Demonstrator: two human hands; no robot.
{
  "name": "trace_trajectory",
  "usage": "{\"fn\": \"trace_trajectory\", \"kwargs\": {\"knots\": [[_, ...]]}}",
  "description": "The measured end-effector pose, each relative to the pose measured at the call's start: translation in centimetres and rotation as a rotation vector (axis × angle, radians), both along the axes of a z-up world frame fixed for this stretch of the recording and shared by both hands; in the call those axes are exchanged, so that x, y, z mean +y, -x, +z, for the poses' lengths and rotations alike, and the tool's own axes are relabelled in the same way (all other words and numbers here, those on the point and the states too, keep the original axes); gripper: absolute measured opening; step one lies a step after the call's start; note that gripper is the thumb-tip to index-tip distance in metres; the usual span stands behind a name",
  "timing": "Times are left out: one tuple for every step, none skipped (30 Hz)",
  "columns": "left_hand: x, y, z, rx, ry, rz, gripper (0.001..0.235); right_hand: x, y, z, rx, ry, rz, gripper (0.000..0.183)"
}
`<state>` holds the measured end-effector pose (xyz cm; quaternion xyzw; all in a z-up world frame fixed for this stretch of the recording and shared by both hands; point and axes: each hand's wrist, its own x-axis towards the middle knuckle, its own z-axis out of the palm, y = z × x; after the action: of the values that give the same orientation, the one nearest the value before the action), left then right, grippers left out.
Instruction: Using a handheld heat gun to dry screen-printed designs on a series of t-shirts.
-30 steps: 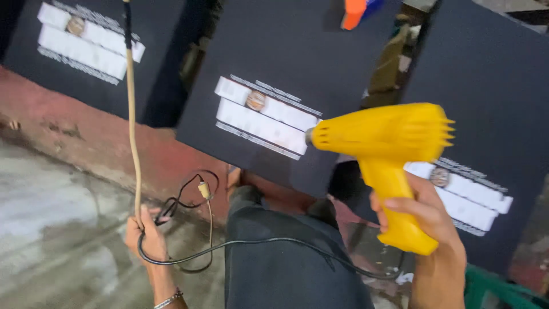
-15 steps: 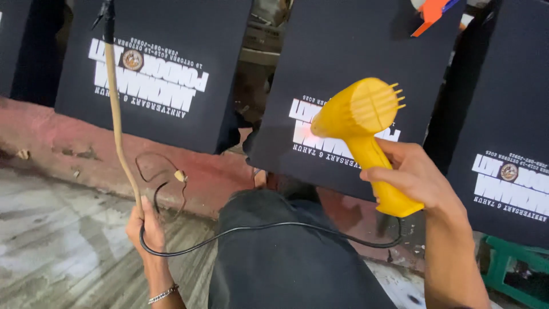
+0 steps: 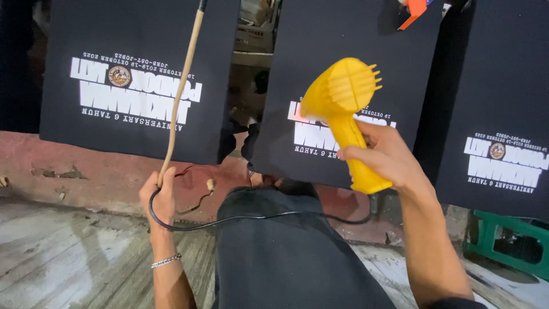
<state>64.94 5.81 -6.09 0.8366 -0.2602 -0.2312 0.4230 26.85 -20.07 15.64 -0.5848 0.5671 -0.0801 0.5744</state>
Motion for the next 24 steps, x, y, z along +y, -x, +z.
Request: {"fn": "trace_trajectory", "kwargs": {"knots": [[-0.1, -0.2, 0.0, 0.000, 0.002, -0.004, 0.059, 0.1, 0.3, 0.2, 0.000, 0.002, -0.004, 0.049], [-0.2, -0.4, 0.0, 0.027, 0.016, -0.030, 0.058, 0.1, 0.5, 0.5, 0.050, 0.020, 0.008, 0.049], [-0.2, -0.3, 0.0, 0.058, 0.028, -0.053, 0.061, 0.2, 0.9, 0.8, 0.104, 0.035, 0.022, 0.050], [-0.2, -0.4, -0.2, 0.062, 0.028, -0.055, 0.061, 0.5, 1.2, 0.6, 0.108, 0.035, 0.020, 0.050], [-0.3, -0.5, -0.5, 0.083, 0.045, -0.059, 0.062, 0.7, 1.4, 0.3, 0.116, -0.008, 0.004, 0.052], [-0.3, -0.6, -0.7, 0.104, 0.061, -0.064, 0.064, 0.8, 1.6, 0.0, 0.124, -0.051, -0.012, 0.055], [-0.6, -0.7, -0.7, 0.107, 0.063, -0.067, 0.064, 0.8, 0.5, 0.3, 0.127, -0.050, -0.015, 0.055], [-0.8, -0.7, -0.7, 0.092, 0.069, -0.085, 0.064, 0.8, -0.5, 0.5, 0.088, -0.028, -0.031, 0.055], [-0.8, -0.7, -0.6, 0.076, 0.071, -0.100, 0.064, 0.8, -1.6, 0.7, 0.048, -0.009, -0.044, 0.054], [-0.7, -1.0, -1.0, 0.077, 0.068, -0.100, 0.064, 0.9, -2.0, 1.0, 0.050, -0.013, -0.044, 0.054], [-0.5, -1.2, -1.3, 0.069, 0.073, -0.101, 0.064, 0.9, -2.3, 1.4, 0.056, 0.021, -0.042, 0.053], [-0.4, -1.5, -1.6, 0.060, 0.077, -0.101, 0.065, 1.0, -2.6, 1.7, 0.062, 0.055, -0.041, 0.052], [-0.2, -1.5, -1.3, 0.062, 0.081, -0.104, 0.065, 1.3, -1.8, 1.8, 0.063, 0.059, -0.044, 0.052], [0.0, -1.4, -0.9, 0.055, 0.081, -0.087, 0.063, 1.5, -0.9, 1.9, 0.080, 0.078, -0.076, 0.046], [0.1, -1.4, -0.6, 0.048, 0.082, -0.068, 0.062, 1.7, 0.0, 2.0, 0.097, 0.100, -0.108, 0.040], [-0.2, -1.2, 0.2, 0.049, 0.087, -0.071, 0.062, 1.8, 0.4, 3.0, 0.098, 0.105, -0.111, 0.040], [-0.2, -1.1, 0.9, 0.077, 0.087, -0.046, 0.058, 2.1, 0.8, 3.9, 0.225, 0.088, -0.123, 0.040], [-0.3, -0.9, 1.7, 0.105, 0.086, -0.022, 0.057, 2.3, 1.3, 4.8, 0.351, 0.071, -0.135, 0.040], [-0.2, -0.8, 2.0, 0.106, 0.086, -0.026, 0.057, 2.9, 2.7, 4.5, 0.353, 0.070, -0.140, 0.040], [-0.1, -0.8, 2.3, 0.124, 0.061, -0.002, 0.058, 3.6, 4.2, 4.2, 0.182, 0.095, -0.384, 0.035], [-0.2, -0.9, 2.6, 0.138, 0.037, 0.021, 0.059, 4.2, 5.6, 3.9, 0.002, 0.118, -0.626, 0.030], [-0.1, -1.2, 2.4, 0.136, 0.039, 0.015, 0.059, 4.7, 6.3, 4.4, 0.000, 0.120, -0.632, 0.030], [0.0, -1.5, 2.0, 0.109, 0.032, 0.019, 0.059, 5.3, 7.0, 4.8, -0.157, 0.165, -0.627, 0.047], [0.0, -1.8, 1.7, 0.082, 0.026, 0.024, 0.059, 5.8, 7.7, 5.3, -0.316, 0.207, -0.618, 0.064]]}}
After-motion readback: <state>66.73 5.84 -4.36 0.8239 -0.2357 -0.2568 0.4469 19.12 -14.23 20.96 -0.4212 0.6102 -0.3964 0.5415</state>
